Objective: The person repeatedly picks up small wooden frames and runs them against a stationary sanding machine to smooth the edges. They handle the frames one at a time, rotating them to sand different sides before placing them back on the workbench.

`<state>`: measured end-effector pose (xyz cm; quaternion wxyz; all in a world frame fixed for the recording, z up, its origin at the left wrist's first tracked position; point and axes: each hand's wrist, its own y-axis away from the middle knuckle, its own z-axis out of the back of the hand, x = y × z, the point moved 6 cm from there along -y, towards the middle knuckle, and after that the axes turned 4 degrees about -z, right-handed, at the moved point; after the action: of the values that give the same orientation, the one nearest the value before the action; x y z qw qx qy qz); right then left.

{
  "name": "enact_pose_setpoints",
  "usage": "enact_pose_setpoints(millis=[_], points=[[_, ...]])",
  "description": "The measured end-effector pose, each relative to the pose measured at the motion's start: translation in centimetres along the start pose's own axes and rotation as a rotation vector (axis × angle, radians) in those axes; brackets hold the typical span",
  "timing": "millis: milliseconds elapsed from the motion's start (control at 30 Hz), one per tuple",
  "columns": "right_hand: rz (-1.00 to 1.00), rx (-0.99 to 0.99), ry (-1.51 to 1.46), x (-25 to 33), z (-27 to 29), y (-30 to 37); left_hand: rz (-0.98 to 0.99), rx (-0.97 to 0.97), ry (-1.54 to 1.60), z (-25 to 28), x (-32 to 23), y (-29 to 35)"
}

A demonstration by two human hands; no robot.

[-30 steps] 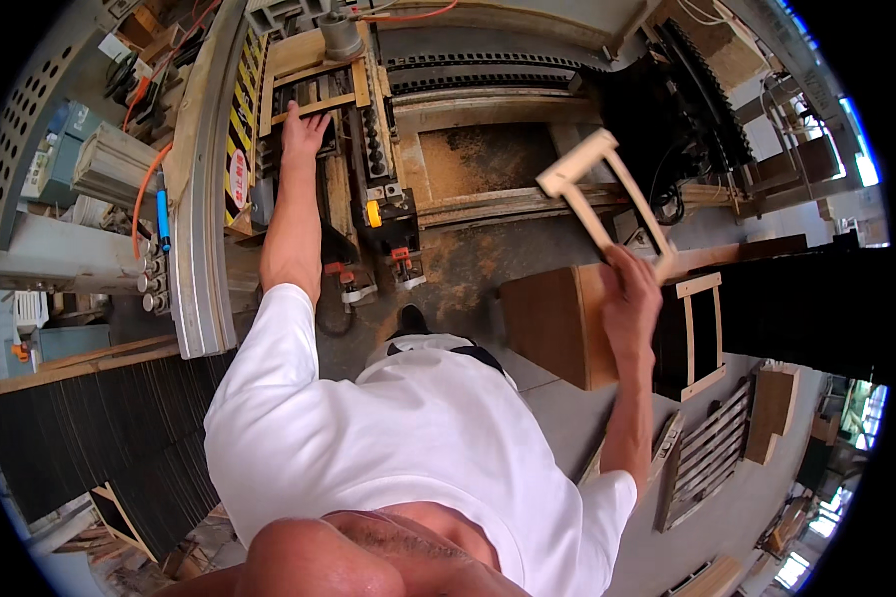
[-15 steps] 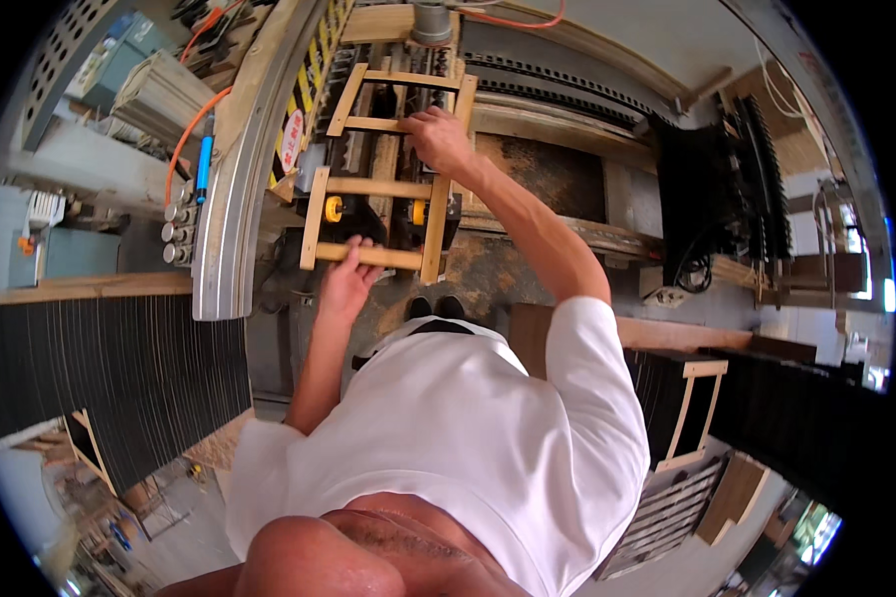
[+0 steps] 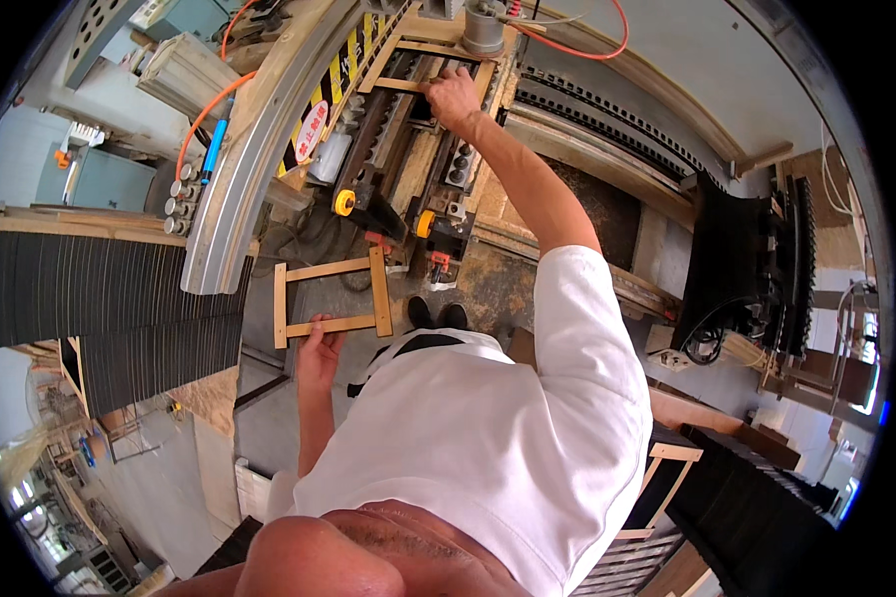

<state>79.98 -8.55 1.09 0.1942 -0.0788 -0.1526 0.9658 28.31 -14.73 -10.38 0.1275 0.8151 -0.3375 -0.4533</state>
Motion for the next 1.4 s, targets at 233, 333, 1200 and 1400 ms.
enact_pose_setpoints(millis=[233,333,1200,1400], points=[[0.023,0.011,-0.029,-0.3,-0.6,-0.4,-0.027,-0.124,-0.039,3.3,2.1,-0.9],[0.027,-0.002,-0.040,-0.5,-0.6,-0.4,-0.031,-0.165,-0.058,3.5,2.5,-1.1],[0.054,-0.012,-0.006,0.7,1.8,-0.1,-0.693,-0.233,-0.693,2.6,-18.3,15.1],[-0.074,-0.023,0.151,-0.4,0.5,-1.0,-1.021,-0.410,-0.604,9.3,-33.4,23.9]])
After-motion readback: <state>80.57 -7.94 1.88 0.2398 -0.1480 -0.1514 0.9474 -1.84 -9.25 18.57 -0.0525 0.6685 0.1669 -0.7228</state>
